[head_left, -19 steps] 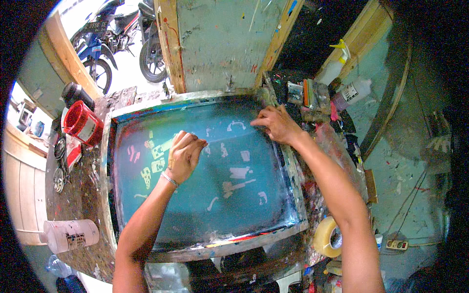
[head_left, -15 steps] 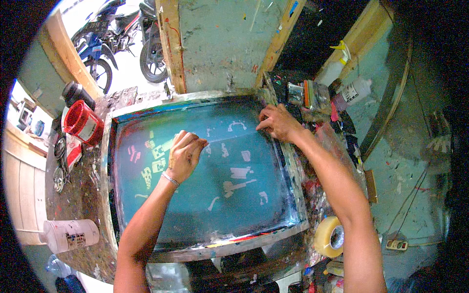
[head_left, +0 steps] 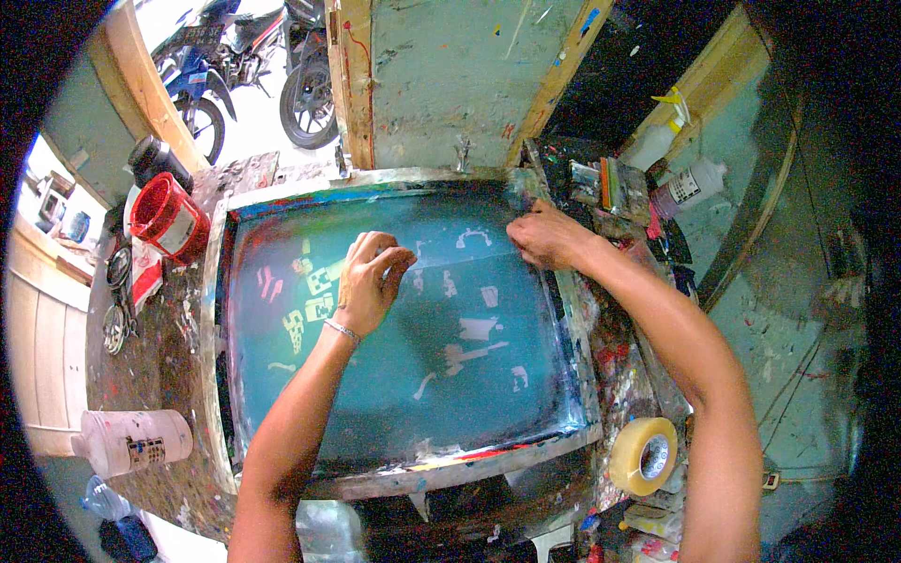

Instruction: The person applies tape to a screen printing frame, uses a squeegee to spread ink, and wipes the frame with a cloth. They then move to the floor and arrange multiple printed black mats with a green and white design.

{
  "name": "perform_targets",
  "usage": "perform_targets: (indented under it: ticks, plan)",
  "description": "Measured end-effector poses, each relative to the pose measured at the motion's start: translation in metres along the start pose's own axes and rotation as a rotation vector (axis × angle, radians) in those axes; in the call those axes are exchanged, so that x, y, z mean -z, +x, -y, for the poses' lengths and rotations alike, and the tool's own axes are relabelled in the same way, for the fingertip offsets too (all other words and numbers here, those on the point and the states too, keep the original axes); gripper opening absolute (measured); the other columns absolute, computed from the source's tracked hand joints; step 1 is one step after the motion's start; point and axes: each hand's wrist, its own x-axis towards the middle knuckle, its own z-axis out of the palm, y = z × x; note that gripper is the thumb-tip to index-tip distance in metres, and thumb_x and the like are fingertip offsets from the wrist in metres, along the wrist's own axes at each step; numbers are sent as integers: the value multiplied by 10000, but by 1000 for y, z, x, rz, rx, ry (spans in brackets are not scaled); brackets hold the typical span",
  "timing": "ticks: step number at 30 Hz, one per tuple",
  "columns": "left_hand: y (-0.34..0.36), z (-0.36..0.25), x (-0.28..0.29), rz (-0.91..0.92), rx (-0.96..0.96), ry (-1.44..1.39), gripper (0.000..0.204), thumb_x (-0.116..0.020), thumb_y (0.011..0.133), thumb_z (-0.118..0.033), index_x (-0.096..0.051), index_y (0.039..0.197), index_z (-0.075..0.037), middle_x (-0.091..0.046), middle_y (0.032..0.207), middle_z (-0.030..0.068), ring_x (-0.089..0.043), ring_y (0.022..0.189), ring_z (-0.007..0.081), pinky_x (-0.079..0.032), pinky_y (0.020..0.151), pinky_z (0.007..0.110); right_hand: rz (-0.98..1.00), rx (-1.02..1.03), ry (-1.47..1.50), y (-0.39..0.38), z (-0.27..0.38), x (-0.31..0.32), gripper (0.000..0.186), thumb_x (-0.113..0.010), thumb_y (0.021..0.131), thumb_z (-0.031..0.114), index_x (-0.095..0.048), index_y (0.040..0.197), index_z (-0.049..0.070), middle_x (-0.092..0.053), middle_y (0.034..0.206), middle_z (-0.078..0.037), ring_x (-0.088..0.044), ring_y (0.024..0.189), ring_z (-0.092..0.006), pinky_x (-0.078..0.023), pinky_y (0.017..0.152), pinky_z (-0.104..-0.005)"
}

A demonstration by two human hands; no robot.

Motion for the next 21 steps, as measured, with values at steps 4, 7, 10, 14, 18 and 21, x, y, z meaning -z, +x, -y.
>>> perform_targets:
  ticks: [4, 7, 10, 14, 18, 21]
  plan:
    - [-1, 1, 0, 70, 61, -56, 108, -687, 816, 13, -687, 918, -23, -665, 888, 129, -651, 824, 291, -523, 731, 351, -88, -71, 148, -7, 1, -1, 188, -680, 795, 158, -614, 942, 62, -642, 948, -112, -608, 1014, -317, -405, 923, -538]
    - [-2, 4, -1, 123, 173, -104, 104, -662, 839, 12, -693, 934, -17, -686, 914, 134, -680, 826, 279, -539, 727, 332, -105, -27, 146, -6, -1, 2, 163, -680, 783, 138, -614, 909, 58, -646, 913, -128, -628, 985, -343, -394, 955, -603]
    - [-1, 8, -1, 133, 235, -141, 103, -632, 873, -18, -702, 949, -16, -695, 915, 133, -691, 826, 265, -543, 726, 323, -108, -65, 93, -10, 5, 1, 161, -677, 763, 132, -632, 906, 74, -625, 957, -117, -598, 1035, -332, -398, 954, -591]
    - [-3, 5, 4, 141, 191, -138, 123, -603, 906, -63, -710, 951, -22, -696, 914, 131, -690, 827, 263, -540, 733, 330, -371, -152, -96, -36, 31, -14, 119, -629, 756, 103, -659, 871, 92, -589, 1040, -83, -527, 1119, -281, -419, 916, -502]
    - [-20, -10, 15, 217, 184, -83, 136, -587, 912, -57, -716, 946, -30, -697, 919, 130, -682, 836, 276, -535, 744, 341, -506, -184, -60, -55, 50, -29, 107, -644, 735, 113, -659, 838, 89, -602, 980, -71, -536, 1075, -257, -409, 917, -437]
    - [-31, -21, 21, 179, 89, -73, 99, -643, 869, -56, -721, 928, -51, -693, 899, 119, -660, 833, 282, -530, 741, 356, -581, -187, 3, -65, 60, -37, 84, -640, 739, 119, -659, 818, 100, -609, 937, -52, -541, 1056, -253, -408, 888, -435]
